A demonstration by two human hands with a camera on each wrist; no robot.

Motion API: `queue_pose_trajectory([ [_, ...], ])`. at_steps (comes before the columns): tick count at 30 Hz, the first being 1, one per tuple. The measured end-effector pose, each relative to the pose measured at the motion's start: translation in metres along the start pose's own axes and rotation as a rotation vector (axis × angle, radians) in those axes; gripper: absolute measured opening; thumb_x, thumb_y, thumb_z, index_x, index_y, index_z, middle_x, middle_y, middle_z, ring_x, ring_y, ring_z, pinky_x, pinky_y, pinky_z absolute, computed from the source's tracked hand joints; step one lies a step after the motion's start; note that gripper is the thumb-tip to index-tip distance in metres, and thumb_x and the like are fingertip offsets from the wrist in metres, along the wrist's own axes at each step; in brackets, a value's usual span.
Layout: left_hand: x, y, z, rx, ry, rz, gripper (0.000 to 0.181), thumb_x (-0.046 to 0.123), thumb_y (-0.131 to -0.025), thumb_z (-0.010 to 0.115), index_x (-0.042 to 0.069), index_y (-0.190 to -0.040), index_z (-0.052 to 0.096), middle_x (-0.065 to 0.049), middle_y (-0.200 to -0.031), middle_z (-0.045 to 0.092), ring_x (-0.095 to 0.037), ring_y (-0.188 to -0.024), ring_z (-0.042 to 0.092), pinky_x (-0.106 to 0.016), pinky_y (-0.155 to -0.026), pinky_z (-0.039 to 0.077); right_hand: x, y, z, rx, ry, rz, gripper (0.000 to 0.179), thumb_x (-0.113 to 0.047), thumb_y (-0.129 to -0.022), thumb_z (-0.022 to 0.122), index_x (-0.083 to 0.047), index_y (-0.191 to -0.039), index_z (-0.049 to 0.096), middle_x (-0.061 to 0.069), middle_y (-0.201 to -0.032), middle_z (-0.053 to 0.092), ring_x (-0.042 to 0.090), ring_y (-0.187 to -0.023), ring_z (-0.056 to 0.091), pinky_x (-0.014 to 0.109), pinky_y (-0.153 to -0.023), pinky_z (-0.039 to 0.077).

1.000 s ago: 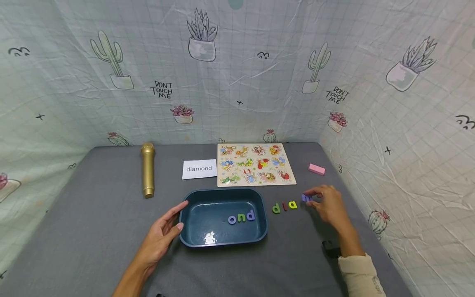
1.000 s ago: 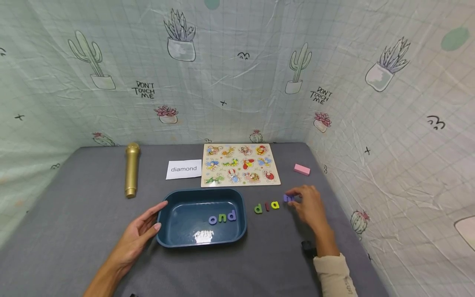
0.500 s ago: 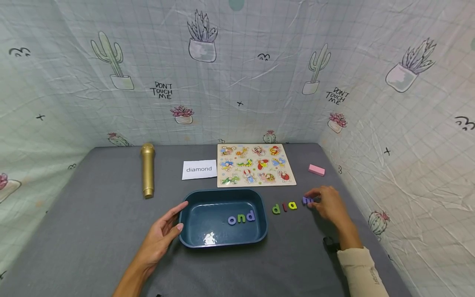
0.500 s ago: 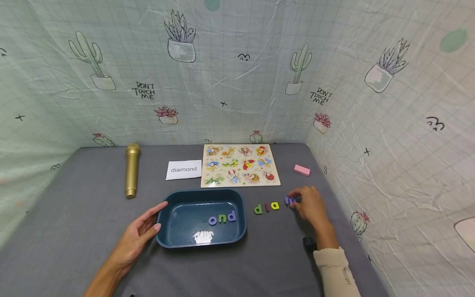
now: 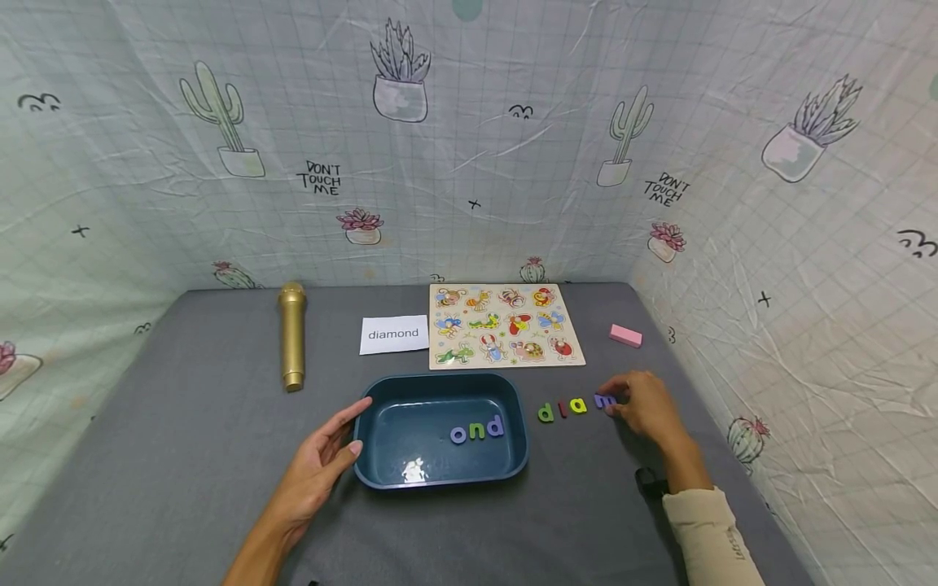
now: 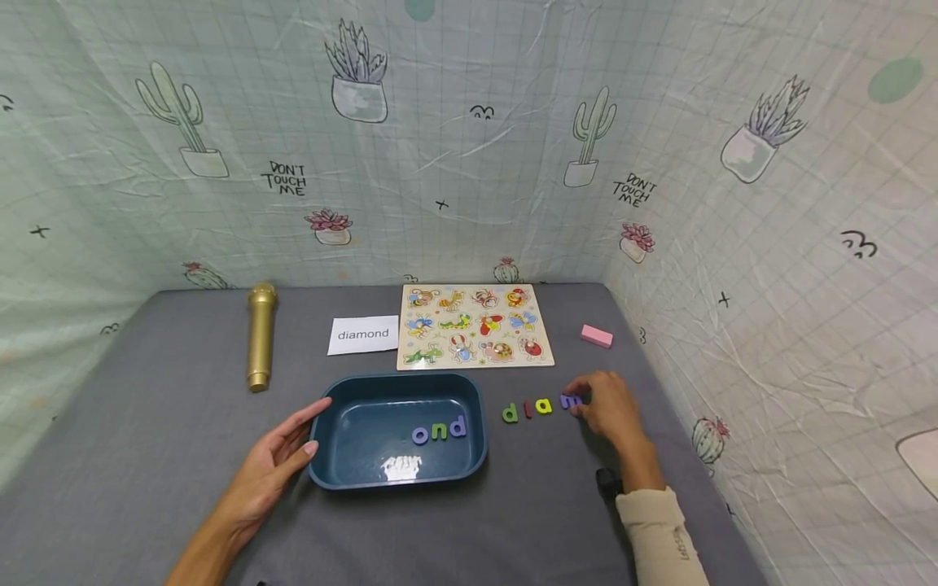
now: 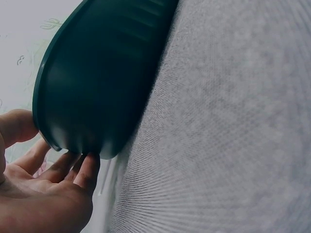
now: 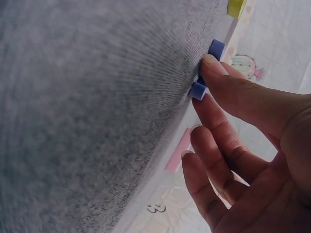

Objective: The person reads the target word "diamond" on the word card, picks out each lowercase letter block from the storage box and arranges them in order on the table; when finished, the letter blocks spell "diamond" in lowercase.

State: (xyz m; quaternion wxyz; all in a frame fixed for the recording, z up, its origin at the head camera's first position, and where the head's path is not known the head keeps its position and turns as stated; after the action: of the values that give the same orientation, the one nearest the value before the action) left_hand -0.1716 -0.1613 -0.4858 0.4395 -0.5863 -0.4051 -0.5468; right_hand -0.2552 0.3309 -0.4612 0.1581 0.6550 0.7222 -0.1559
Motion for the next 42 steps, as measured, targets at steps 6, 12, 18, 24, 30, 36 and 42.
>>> queue_pose_trajectory([
  [6, 0.000, 0.000, 0.000, 0.001, -0.001, 0.000, 0.058, 0.008, -0.110, 0.056, 0.009, -0.165, 0.037, -0.014, -0.176, 0.027, -0.002, -0.156, 0.027, -0.005, -0.118, 0.030, -0.001, 0.000, -0.001, 0.000, 0.010, -0.004, 0.022, -0.001, -0.083, 0.087, -0.009, -0.103, 0.084, 0.013, -0.105, 0.081, 0.038, -0.106, 0.066, 0.064, -0.098, 0.047],
  [12, 0.000, 0.001, 0.000, 0.001, -0.005, -0.006, 0.058, 0.009, -0.110, 0.056, 0.010, -0.165, 0.037, -0.013, -0.176, 0.027, -0.005, -0.158, 0.026, -0.005, -0.117, 0.030, -0.009, 0.003, -0.009, 0.035, 0.011, -0.006, 0.024, 0.000, -0.083, 0.087, -0.008, -0.104, 0.084, 0.015, -0.108, 0.080, 0.039, -0.107, 0.062, 0.061, -0.094, 0.048],
  [18, 0.001, 0.001, -0.001, 0.000, -0.006, -0.003, 0.058, 0.008, -0.110, 0.055, 0.009, -0.165, 0.037, -0.014, -0.176, 0.027, -0.004, -0.157, 0.027, -0.005, -0.117, 0.031, -0.036, 0.009, -0.027, 0.111, 0.025, -0.079, 0.027, -0.003, -0.083, 0.089, -0.009, -0.109, 0.083, 0.017, -0.111, 0.077, 0.038, -0.107, 0.061, 0.060, -0.091, 0.050],
  [24, 0.002, 0.001, -0.001, 0.000, -0.004, 0.001, 0.058, 0.008, -0.110, 0.056, 0.009, -0.165, 0.037, -0.014, -0.176, 0.028, -0.003, -0.157, 0.028, -0.005, -0.117, 0.031, -0.081, 0.020, -0.045, 0.212, 0.033, -0.182, 0.030, -0.007, -0.080, 0.092, -0.011, -0.109, 0.083, 0.012, -0.109, 0.077, 0.033, -0.103, 0.063, 0.056, -0.089, 0.052],
  [30, 0.001, 0.001, -0.001, 0.003, -0.005, -0.006, 0.058, 0.009, -0.110, 0.056, 0.010, -0.164, 0.038, -0.013, -0.175, 0.029, -0.003, -0.157, 0.029, -0.006, -0.117, 0.031, -0.122, 0.029, -0.049, 0.263, -0.016, -0.247, 0.032, -0.006, -0.077, 0.095, -0.012, -0.106, 0.084, 0.011, -0.109, 0.076, 0.029, -0.099, 0.061, 0.046, -0.082, 0.052],
  [36, 0.001, 0.001, 0.000, 0.000, -0.003, -0.005, 0.058, 0.008, -0.110, 0.056, 0.009, -0.164, 0.037, -0.013, -0.175, 0.029, -0.004, -0.157, 0.028, -0.005, -0.117, 0.031, -0.157, 0.036, -0.040, 0.274, -0.047, -0.349, 0.033, -0.009, -0.075, 0.097, -0.015, -0.105, 0.083, 0.005, -0.105, 0.076, 0.024, -0.101, 0.061, 0.044, -0.082, 0.055],
  [42, 0.001, 0.001, 0.000, -0.003, -0.003, 0.004, 0.058, 0.008, -0.110, 0.055, 0.008, -0.164, 0.037, -0.014, -0.175, 0.029, -0.001, -0.155, 0.030, -0.006, -0.117, 0.031, -0.184, 0.042, -0.022, 0.242, -0.108, -0.421, 0.037, -0.012, -0.074, 0.097, -0.016, -0.108, 0.083, 0.003, -0.102, 0.075, 0.021, -0.103, 0.062, 0.048, -0.093, 0.058],
])
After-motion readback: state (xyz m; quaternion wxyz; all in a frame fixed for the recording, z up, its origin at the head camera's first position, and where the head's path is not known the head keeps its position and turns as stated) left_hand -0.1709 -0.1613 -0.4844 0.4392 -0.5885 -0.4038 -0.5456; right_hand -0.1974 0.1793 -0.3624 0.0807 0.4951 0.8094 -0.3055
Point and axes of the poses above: each hand's wrist, its own y-axis away from the middle knuckle, its own z-axis out of the palm, x = y × z, the point moved 7 cm from there along -y, towards the middle knuckle
